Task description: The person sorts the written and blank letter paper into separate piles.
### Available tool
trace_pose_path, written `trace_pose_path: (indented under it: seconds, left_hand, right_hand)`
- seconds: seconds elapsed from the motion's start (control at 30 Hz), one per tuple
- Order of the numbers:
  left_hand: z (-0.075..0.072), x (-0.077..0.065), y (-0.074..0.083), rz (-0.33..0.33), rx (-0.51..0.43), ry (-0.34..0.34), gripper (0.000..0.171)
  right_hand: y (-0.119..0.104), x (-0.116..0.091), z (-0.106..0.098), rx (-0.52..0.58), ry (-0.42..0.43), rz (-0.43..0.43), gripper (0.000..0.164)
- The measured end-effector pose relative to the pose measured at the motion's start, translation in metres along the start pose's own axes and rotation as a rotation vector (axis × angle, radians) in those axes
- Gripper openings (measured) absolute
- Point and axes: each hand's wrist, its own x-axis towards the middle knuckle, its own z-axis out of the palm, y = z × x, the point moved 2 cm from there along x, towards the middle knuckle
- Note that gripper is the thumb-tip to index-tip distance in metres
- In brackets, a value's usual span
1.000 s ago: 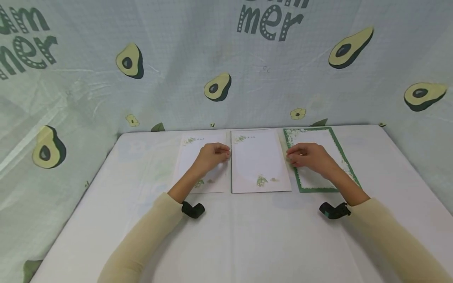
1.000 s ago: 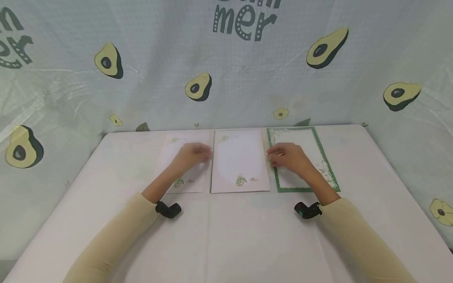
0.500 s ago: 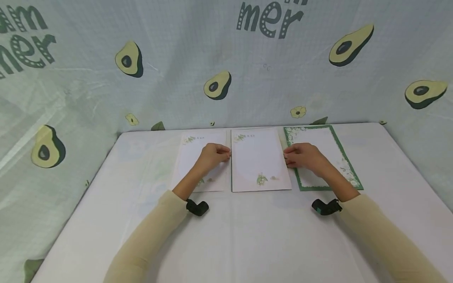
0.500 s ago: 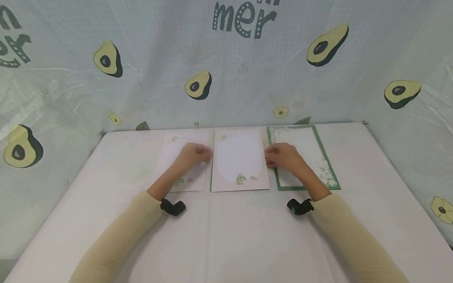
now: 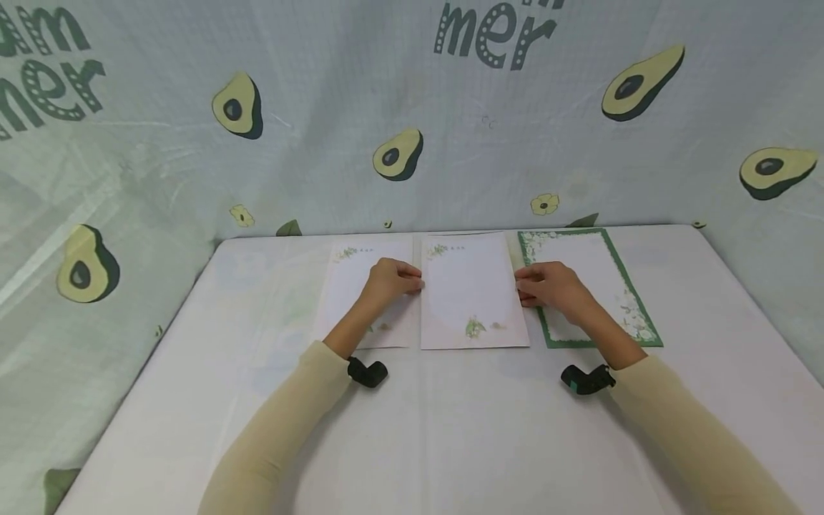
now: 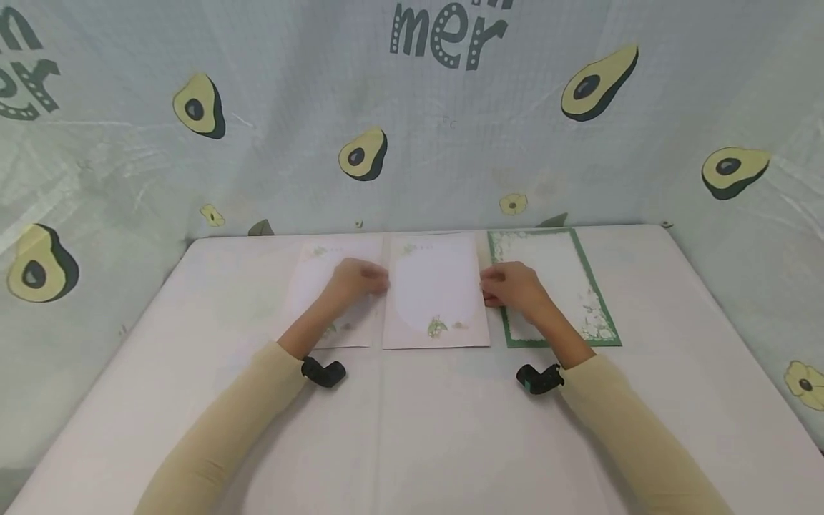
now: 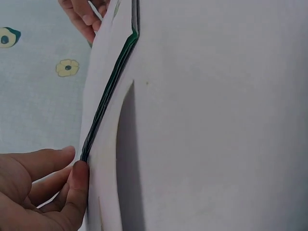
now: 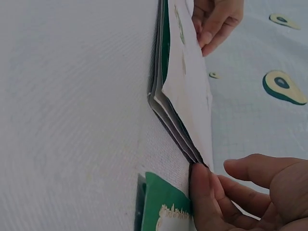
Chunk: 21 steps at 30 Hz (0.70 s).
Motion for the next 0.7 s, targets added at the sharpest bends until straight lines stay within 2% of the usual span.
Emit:
trace_pose_path:
  seconds: [0.27,0.4,0.5,0.7]
  left_hand:
    - [-0.0014,-0.0019,-0.0025,0.057,-0.1,0.018,0.02]
    - [-0.0012,-0.0045,-0.0011,0.073,-0.153,0.037,0.02]
    - [-0.0002,-0.0054,0.0,0.076,-0.205,0.059,0.02]
    - [0.0032,-0.0049,0.0019,0.043,-0.306,0.074,0.02]
  right_hand:
    - [-0.0017,-0.0033,0.0009,-0.004,0.031,-0.045,0.039]
    - [-0.0025,-0.0047,0.0022,-0.008,0.054,-0.112,0.039]
    - [-0.0033,-0.0046,0.0042,0.037,0.056,-0.158,0.04]
    - [-0.0034,-0.0048,0.0061,0.124,0.077,-0.168,0.038]
